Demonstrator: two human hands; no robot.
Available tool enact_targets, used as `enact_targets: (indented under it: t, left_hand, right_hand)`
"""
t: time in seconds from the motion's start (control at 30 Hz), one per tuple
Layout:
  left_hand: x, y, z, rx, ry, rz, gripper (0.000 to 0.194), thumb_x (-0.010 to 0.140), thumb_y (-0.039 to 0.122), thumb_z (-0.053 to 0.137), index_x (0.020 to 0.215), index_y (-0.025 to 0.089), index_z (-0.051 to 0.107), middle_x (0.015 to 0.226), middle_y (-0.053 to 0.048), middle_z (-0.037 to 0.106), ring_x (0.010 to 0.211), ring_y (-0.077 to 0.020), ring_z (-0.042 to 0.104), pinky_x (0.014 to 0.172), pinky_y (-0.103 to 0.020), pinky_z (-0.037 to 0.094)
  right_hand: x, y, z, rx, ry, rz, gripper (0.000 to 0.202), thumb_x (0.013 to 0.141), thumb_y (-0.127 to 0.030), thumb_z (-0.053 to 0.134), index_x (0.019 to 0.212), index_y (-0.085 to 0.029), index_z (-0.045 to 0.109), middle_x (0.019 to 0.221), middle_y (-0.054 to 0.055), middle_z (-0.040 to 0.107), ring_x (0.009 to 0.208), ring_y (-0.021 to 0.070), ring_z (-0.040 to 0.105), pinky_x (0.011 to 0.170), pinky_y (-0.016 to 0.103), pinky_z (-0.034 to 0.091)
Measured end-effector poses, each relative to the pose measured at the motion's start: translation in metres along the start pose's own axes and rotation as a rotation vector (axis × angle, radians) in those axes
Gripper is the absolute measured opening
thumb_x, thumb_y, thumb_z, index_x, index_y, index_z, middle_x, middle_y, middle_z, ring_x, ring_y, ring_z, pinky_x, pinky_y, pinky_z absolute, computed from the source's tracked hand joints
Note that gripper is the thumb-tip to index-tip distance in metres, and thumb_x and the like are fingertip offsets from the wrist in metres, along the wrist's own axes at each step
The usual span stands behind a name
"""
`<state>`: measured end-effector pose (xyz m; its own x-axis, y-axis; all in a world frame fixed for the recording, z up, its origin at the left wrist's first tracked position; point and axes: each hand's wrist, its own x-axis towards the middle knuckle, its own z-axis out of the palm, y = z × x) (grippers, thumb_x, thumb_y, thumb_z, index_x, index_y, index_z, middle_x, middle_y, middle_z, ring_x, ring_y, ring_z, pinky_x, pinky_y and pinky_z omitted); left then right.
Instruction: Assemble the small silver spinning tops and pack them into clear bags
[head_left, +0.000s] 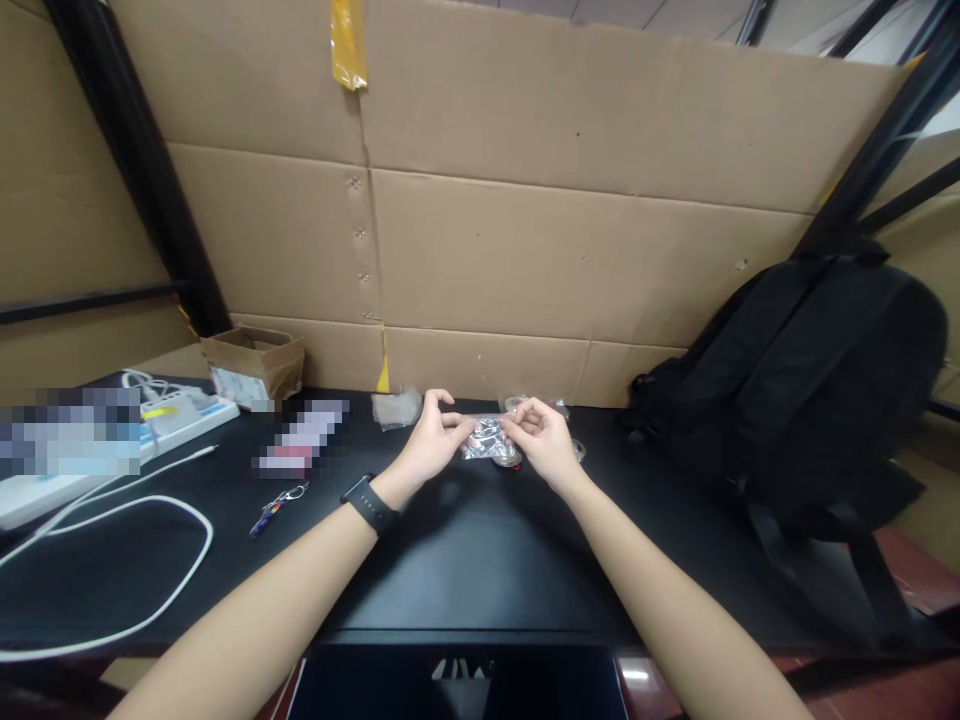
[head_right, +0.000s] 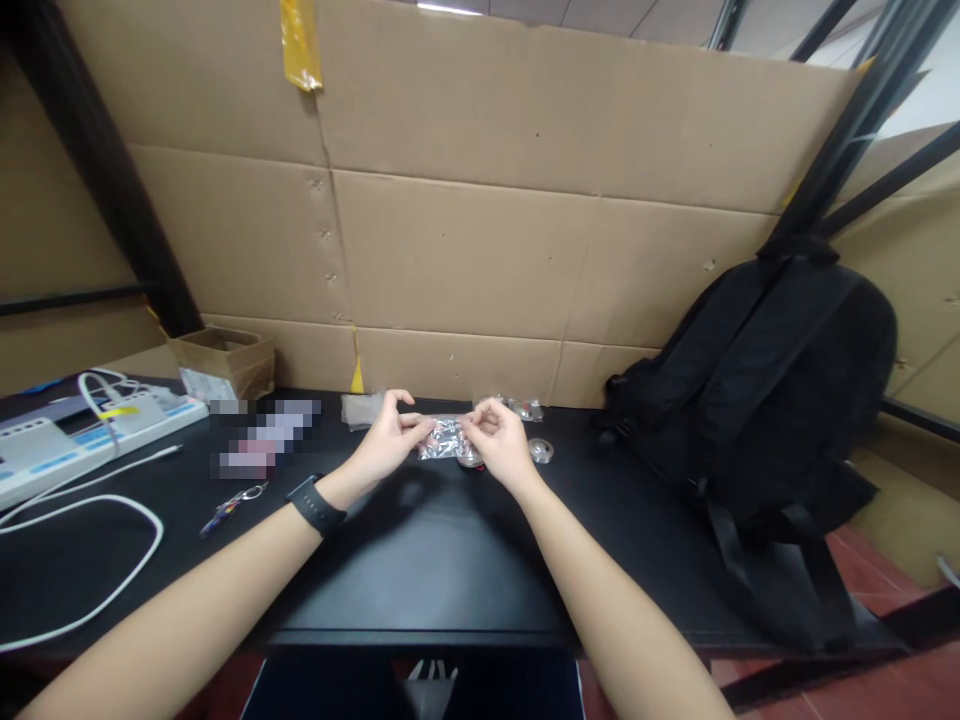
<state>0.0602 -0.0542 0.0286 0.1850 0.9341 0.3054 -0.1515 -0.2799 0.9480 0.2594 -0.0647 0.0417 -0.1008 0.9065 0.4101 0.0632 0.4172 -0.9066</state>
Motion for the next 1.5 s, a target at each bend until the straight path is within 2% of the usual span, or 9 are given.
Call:
enact_targets:
  t: [0.2, 0.37, 0.63, 0.87, 1.0, 1.2, 1.3, 1.4, 1.5]
  left_hand:
    - [0.002, 0.003, -0.002, -0.005, -0.026, 0.098, 0.036, 0.083, 0.039, 0.073, 0.088, 0.021, 0.042, 0.076, 0.003, 0.066, 0.066, -0.0133, 0.068, 0.063, -0.024, 0.053]
    - [0.0, 0.005, -0.004, 0.131, 0.051, 0.175, 0.02, 0.085, 0.035, 0.068, 0.085, 0.015, 0.068, 0.094, -0.008, 0.075, 0.081, -0.0185, 0.07, 0.073, -0.029, 0.055]
    - [-0.006, 0.015, -0.002, 0.223, -0.08, 0.159, 0.037, 0.086, 0.034, 0.07, 0.118, 0.015, 0.07, 0.102, -0.01, 0.077, 0.083, -0.0191, 0.072, 0.075, -0.028, 0.056]
    - [-0.006, 0.016, -0.001, 0.166, -0.172, 0.155, 0.037, 0.085, 0.039, 0.072, 0.112, 0.014, 0.072, 0.122, -0.014, 0.072, 0.101, -0.0249, 0.072, 0.09, -0.035, 0.058]
    - [-0.006, 0.016, -0.004, 0.217, -0.204, 0.117, 0.046, 0.083, 0.038, 0.075, 0.122, 0.015, 0.069, 0.117, -0.013, 0.073, 0.084, -0.02, 0.074, 0.079, -0.031, 0.058]
    - [-0.005, 0.024, -0.012, 0.337, -0.211, 0.071, 0.063, 0.078, 0.037, 0.08, 0.135, 0.016, 0.062, 0.062, 0.0, 0.07, 0.053, -0.0125, 0.06, 0.055, -0.021, 0.043]
    - [-0.006, 0.03, -0.015, 0.346, -0.245, 0.066, 0.071, 0.074, 0.036, 0.084, 0.138, 0.018, 0.059, 0.065, 0.001, 0.07, 0.051, -0.0106, 0.058, 0.05, -0.019, 0.037]
    - [-0.007, 0.033, -0.015, 0.357, -0.283, 0.063, 0.073, 0.074, 0.033, 0.084, 0.14, 0.019, 0.057, 0.067, 0.001, 0.07, 0.048, -0.0096, 0.058, 0.045, -0.018, 0.033]
    - [-0.009, 0.035, -0.015, 0.34, -0.338, 0.065, 0.075, 0.074, 0.031, 0.083, 0.142, 0.021, 0.054, 0.086, -0.005, 0.075, 0.056, -0.0118, 0.066, 0.046, -0.017, 0.038]
  right_hand:
    - [0.003, 0.001, -0.004, -0.04, 0.088, 0.019, 0.023, 0.077, -0.04, 0.073, 0.086, -0.019, 0.074, 0.087, 0.009, 0.076, 0.081, 0.0254, 0.072, 0.083, 0.042, 0.059]
    - [-0.004, -0.004, 0.001, 0.014, 0.026, 0.073, 0.036, 0.08, -0.039, 0.074, 0.109, -0.018, 0.077, 0.078, 0.007, 0.076, 0.07, 0.0219, 0.071, 0.071, 0.036, 0.059]
    - [-0.004, -0.006, 0.002, 0.029, -0.024, 0.052, 0.034, 0.075, -0.042, 0.08, 0.099, -0.018, 0.081, 0.096, 0.01, 0.08, 0.086, 0.0265, 0.074, 0.083, 0.04, 0.059]
    - [-0.003, -0.005, -0.003, 0.078, -0.095, 0.068, 0.039, 0.074, -0.041, 0.083, 0.105, -0.018, 0.08, 0.104, 0.012, 0.079, 0.089, 0.0291, 0.076, 0.084, 0.044, 0.061]
    - [-0.003, -0.005, -0.007, 0.072, -0.146, 0.094, 0.044, 0.074, -0.041, 0.083, 0.111, -0.017, 0.077, 0.105, 0.013, 0.078, 0.085, 0.0289, 0.076, 0.079, 0.043, 0.063]
    - [-0.003, -0.01, -0.013, 0.007, -0.189, 0.074, 0.054, 0.073, -0.038, 0.085, 0.121, -0.017, 0.072, 0.097, 0.01, 0.078, 0.078, 0.0258, 0.076, 0.079, 0.044, 0.063]
    - [-0.004, -0.017, -0.015, -0.008, -0.229, 0.035, 0.06, 0.071, -0.034, 0.085, 0.127, -0.02, 0.069, 0.12, 0.012, 0.072, 0.077, 0.0222, 0.075, 0.079, 0.043, 0.063]
    - [-0.004, -0.025, -0.016, -0.033, -0.265, -0.037, 0.059, 0.071, -0.03, 0.085, 0.127, -0.026, 0.069, 0.151, 0.011, 0.05, 0.077, 0.0166, 0.073, 0.078, 0.038, 0.064]
    - [-0.005, -0.028, -0.019, -0.03, -0.297, -0.023, 0.071, 0.071, -0.028, 0.085, 0.138, -0.03, 0.06, 0.151, 0.012, 0.049, 0.073, 0.0135, 0.071, 0.072, 0.035, 0.064]
